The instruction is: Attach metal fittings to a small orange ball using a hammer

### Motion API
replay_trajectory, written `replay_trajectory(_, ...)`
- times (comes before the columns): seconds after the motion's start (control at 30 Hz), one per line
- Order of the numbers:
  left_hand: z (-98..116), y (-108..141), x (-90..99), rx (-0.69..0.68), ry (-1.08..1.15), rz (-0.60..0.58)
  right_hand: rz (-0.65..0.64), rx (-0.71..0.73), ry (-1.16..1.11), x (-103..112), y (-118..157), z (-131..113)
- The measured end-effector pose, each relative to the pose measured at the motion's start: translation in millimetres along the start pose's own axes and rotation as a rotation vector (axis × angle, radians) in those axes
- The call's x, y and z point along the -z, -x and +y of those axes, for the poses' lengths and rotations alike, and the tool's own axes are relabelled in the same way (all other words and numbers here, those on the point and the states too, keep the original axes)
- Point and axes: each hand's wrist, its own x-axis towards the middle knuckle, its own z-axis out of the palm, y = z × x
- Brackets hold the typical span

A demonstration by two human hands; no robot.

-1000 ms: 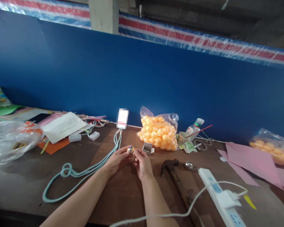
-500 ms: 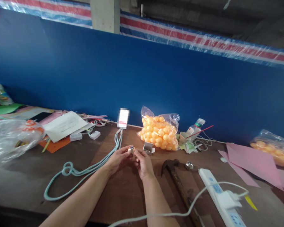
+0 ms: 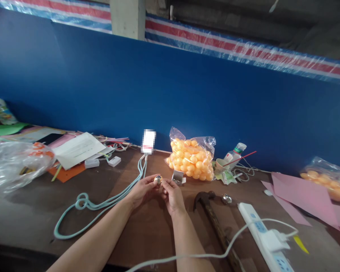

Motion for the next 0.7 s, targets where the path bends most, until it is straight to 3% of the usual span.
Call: replay_trajectory(0.7,2.1,2.4,0.5,0.026,-0.002,-0.065,-0.026,-0.002,-0.051,-3.6,0.8,-1.2)
